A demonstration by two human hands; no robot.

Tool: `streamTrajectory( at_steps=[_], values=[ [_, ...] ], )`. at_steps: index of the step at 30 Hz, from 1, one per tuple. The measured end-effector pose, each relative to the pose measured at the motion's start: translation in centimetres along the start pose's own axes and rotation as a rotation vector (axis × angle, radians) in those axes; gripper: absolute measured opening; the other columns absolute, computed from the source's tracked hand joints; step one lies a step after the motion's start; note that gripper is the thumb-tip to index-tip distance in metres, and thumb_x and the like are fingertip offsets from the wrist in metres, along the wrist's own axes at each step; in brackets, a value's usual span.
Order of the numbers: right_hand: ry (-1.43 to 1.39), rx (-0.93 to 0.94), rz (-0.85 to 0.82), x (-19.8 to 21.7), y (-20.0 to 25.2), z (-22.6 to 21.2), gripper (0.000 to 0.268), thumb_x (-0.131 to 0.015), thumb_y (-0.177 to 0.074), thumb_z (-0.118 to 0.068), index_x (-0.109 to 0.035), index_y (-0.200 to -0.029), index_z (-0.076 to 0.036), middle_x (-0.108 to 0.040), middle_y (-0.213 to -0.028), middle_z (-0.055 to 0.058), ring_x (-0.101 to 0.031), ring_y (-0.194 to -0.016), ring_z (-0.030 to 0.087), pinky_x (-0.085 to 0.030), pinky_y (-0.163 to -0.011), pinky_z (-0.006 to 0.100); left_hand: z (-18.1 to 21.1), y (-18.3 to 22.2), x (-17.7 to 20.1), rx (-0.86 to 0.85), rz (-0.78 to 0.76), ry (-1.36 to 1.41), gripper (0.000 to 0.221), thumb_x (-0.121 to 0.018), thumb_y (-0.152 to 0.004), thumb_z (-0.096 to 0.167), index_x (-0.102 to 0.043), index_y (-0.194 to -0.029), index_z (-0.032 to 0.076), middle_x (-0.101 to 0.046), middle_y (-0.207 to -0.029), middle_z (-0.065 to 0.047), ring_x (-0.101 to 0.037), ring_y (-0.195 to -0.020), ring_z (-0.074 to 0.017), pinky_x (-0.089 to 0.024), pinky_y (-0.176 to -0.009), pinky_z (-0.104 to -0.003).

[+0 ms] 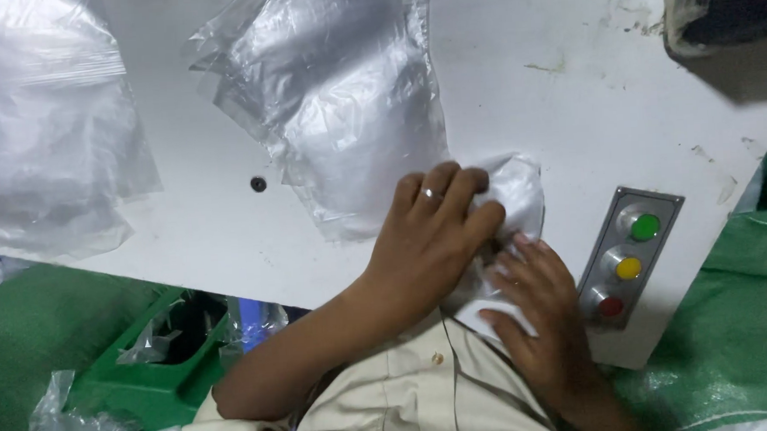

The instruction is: Folding and stacking plastic bags on a workbench

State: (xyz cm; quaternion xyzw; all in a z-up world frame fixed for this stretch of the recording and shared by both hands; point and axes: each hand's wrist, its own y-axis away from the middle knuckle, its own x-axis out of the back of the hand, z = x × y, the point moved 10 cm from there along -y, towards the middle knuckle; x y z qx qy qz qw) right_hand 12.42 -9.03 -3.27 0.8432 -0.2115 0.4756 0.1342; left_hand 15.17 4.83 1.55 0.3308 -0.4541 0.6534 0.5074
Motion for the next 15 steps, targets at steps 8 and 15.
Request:
streamTrajectory(
  at_steps=[8, 15],
  values=[
    [0.146, -0.121, 0.018, 3.1, -1.7, 3.1, 0.034, -0.079, -0.084, -0.037, -0.072, -0.110, -0.016, -0.074, -0.099, 0.000, -0.057, -0.099, 0.030, -0.036, -0.089, 0.042, 1.8, 3.1, -1.0, -0.137, -0.246, 0.041, 0.012, -0.054, -0.106, 0.026, -0.058, -0.103, 0.015, -0.059, -0.098, -0.005, -0.055, -0.095, -0.0263, -0.039, -0.095, -0.040],
    [0.020, -0.032, 0.080, 4.0, -0.9, 3.4, 0.039, -0.067, -0.099, -0.029, -0.060, -0.131, -0.008, -0.070, -0.108, 0.002, -0.049, -0.106, 0.028, -0.035, -0.100, 0.040, 1.7, 3.0, 0.1, -0.117, -0.138, -0.022, 0.007, -0.055, -0.104, 0.020, -0.059, -0.099, 0.018, -0.058, -0.102, -0.004, -0.057, -0.098, -0.0249, -0.039, -0.092, -0.038]
  ],
)
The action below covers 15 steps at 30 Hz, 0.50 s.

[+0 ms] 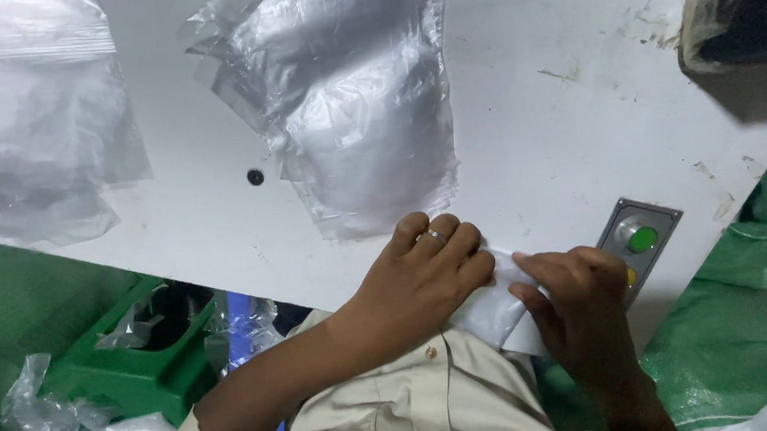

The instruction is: Folding and stacking plastic bags on a workbench

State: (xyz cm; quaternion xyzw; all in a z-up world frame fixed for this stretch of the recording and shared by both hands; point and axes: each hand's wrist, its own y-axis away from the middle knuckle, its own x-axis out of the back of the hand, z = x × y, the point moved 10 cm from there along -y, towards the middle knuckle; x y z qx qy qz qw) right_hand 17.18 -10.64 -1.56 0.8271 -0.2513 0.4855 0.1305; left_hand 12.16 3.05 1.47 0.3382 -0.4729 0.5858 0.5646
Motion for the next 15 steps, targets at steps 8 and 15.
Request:
streamTrajectory(
  at_steps=[8, 15],
  values=[
    [0.091, -0.185, -0.160, -1.8, -0.9, 1.5, 0.036, -0.060, -0.099, -0.041, -0.071, -0.118, -0.013, -0.067, -0.086, 0.002, -0.058, -0.081, 0.029, -0.042, -0.083, 0.043, -0.3, -0.4, -1.2, 0.093, -0.036, 0.039, 0.010, -0.060, -0.091, 0.006, -0.059, -0.098, 0.013, -0.055, -0.092, -0.007, -0.051, -0.086, -0.0267, -0.038, -0.084, -0.040],
    [-0.630, -0.277, -0.122, 2.7, -1.9, 3.7, 0.021, -0.081, -0.080, -0.013, -0.064, -0.093, -0.012, -0.071, -0.089, 0.004, -0.068, -0.082, 0.014, -0.053, -0.074, 0.025, -1.5, -0.3, 1.1, 0.281, -0.088, 0.846, 0.006, -0.064, -0.097, 0.021, -0.066, -0.098, 0.016, -0.066, -0.102, -0.005, -0.062, -0.090, -0.0268, -0.039, -0.078, -0.041]
  ],
)
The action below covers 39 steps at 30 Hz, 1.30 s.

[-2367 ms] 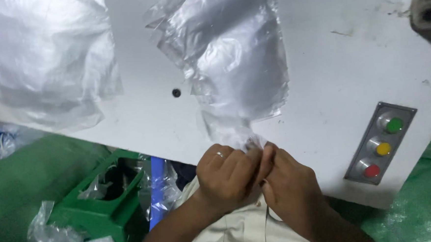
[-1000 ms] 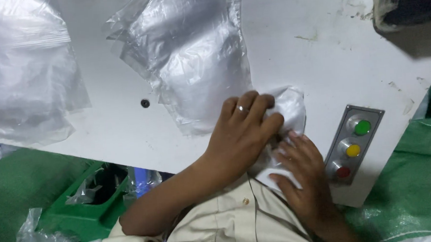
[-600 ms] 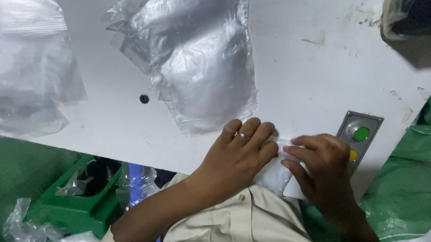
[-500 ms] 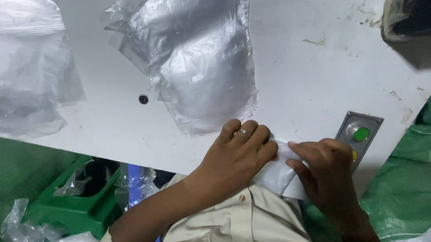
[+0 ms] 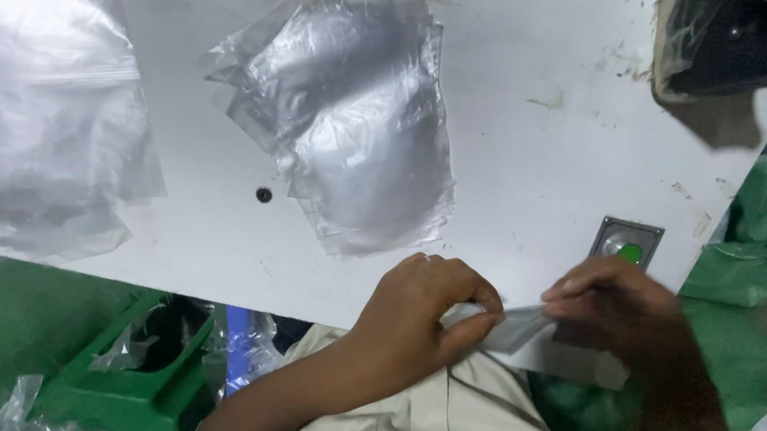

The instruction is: Folding and stacking plastic bags on a workbench

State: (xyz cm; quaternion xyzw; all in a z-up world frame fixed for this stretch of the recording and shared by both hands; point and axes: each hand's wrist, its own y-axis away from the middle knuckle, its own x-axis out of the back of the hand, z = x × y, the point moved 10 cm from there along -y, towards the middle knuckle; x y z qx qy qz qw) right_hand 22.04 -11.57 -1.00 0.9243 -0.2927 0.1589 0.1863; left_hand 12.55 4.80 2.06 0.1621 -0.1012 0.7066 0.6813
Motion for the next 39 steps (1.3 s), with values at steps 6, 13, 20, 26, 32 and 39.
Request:
streamTrajectory(
  at_steps=[6, 13, 20, 26, 32, 39],
  values=[
    [0.240, -0.379, 0.686, 21.2, -0.8, 22.3, 0.026, -0.047, -0.129, -0.040, -0.055, -0.112, -0.022, -0.049, -0.098, -0.004, -0.047, -0.087, 0.012, -0.040, -0.085, 0.036, 6.6, 1.3, 5.0, -0.470, 0.400, 0.041, 0.005, -0.064, -0.099, 0.002, -0.066, -0.095, 0.002, -0.073, -0.099, -0.012, -0.071, -0.089, -0.0240, -0.047, -0.089, -0.037],
    [0.639, -0.164, 0.766, 22.6, -2.7, 16.8, 0.032, -0.065, -0.137, -0.035, -0.065, -0.113, -0.014, -0.059, -0.097, 0.001, -0.056, -0.087, 0.014, -0.043, -0.076, 0.036, 6.2, 2.3, 0.9, -0.689, 0.636, -0.502, 0.016, -0.068, -0.100, 0.004, -0.064, -0.084, 0.004, -0.065, -0.084, -0.011, -0.072, -0.092, -0.0309, -0.063, -0.085, -0.043],
    [1.078, 0.051, 0.730, 20.2, -4.2, 13.4, 0.040, -0.085, -0.146, -0.026, -0.075, -0.115, -0.003, -0.069, -0.097, 0.009, -0.066, -0.087, 0.019, -0.047, -0.066, 0.038, 6.0, 2.5, 1.6, -0.718, 0.519, -0.446, 0.018, -0.065, -0.101, -0.007, -0.061, -0.086, 0.002, -0.067, -0.089, -0.015, -0.072, -0.094, -0.0320, -0.062, -0.086, -0.042],
    [0.271, -0.193, 0.742, 9.8, -0.5, 0.4, 0.014, -0.068, -0.129, -0.007, -0.056, -0.123, -0.006, -0.053, -0.092, 0.006, -0.049, -0.078, 0.012, -0.041, -0.069, 0.028, 6.0, 1.9, 0.6, -0.722, 0.433, -0.478, 0.019, -0.059, -0.102, -0.007, -0.059, -0.085, 0.003, -0.064, -0.088, -0.016, -0.068, -0.092, -0.0321, -0.057, -0.085, -0.041],
    [-0.002, -0.504, 0.354, 0.4, 1.3, 3.8, 0.015, -0.073, -0.098, -0.016, -0.070, -0.086, -0.007, -0.059, -0.072, 0.001, -0.047, -0.067, 0.010, -0.039, -0.061, 0.026, 5.9, 1.2, -0.5, -0.747, 0.445, -0.559, 0.020, -0.053, -0.103, -0.002, -0.058, -0.085, 0.005, -0.064, -0.090, -0.014, -0.066, -0.089, -0.0289, -0.057, -0.082, -0.038],
    [-0.347, -0.443, 0.147, -0.9, 2.2, 0.1, 0.024, -0.061, -0.098, -0.012, -0.061, -0.076, -0.002, -0.050, -0.055, 0.006, -0.046, -0.046, 0.017, -0.038, -0.040, 0.032, 6.8, 1.6, 0.0, -0.700, 0.444, -0.326, 0.021, -0.057, -0.104, -0.005, -0.059, -0.084, 0.000, -0.075, -0.103, -0.023, -0.074, -0.089, -0.0327, -0.056, -0.072, -0.038]
  ],
)
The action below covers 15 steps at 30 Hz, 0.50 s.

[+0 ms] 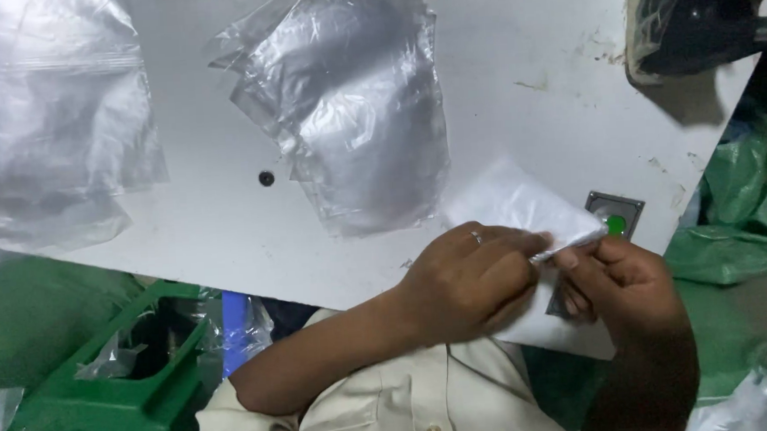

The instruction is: Folding and stacking plastic bags on a workbench

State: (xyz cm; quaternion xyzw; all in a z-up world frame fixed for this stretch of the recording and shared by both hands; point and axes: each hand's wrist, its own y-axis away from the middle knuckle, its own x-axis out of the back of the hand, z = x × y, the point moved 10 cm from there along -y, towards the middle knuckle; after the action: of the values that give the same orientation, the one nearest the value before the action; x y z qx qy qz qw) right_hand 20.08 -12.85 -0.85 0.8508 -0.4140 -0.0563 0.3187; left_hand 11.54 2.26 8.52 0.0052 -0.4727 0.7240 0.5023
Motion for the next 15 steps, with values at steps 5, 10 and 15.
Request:
streamTrajectory(
  at_steps=[5, 10, 15],
  values=[
    [0.134, 0.185, 0.284, 1.9, 1.6, 0.2, 0.024, -0.069, -0.095, -0.017, -0.058, -0.076, -0.007, -0.056, -0.059, 0.004, -0.050, -0.053, 0.011, -0.041, -0.049, 0.024, -6.1, 2.6, -2.0, 0.935, 0.150, 1.014, 0.014, -0.070, -0.094, 0.013, -0.057, -0.095, 0.010, -0.075, -0.108, -0.015, -0.072, -0.096, -0.0174, -0.057, -0.082, -0.027],
    [0.807, 0.109, 0.358, -1.8, -1.0, -1.7, 0.034, -0.080, -0.092, -0.036, -0.068, -0.097, -0.004, -0.068, -0.075, 0.013, -0.064, -0.067, 0.029, -0.050, -0.060, 0.043, -9.5, 6.3, -3.4, 1.015, -0.146, 0.564, 0.037, -0.065, -0.092, 0.026, -0.055, -0.124, 0.013, -0.074, -0.111, -0.013, -0.069, -0.095, -0.0336, -0.051, -0.071, -0.044],
    [0.539, 0.230, 0.221, -0.4, -0.4, -1.0, 0.048, -0.087, -0.079, -0.012, -0.063, -0.115, 0.009, -0.064, -0.095, 0.035, -0.064, -0.094, 0.055, -0.051, -0.084, 0.061, -7.9, 6.3, -1.4, 0.942, -0.047, 0.650, 0.024, -0.066, -0.093, 0.015, -0.066, -0.117, 0.013, -0.077, -0.109, -0.014, -0.075, -0.097, -0.0414, -0.059, -0.081, -0.046]
  ],
)
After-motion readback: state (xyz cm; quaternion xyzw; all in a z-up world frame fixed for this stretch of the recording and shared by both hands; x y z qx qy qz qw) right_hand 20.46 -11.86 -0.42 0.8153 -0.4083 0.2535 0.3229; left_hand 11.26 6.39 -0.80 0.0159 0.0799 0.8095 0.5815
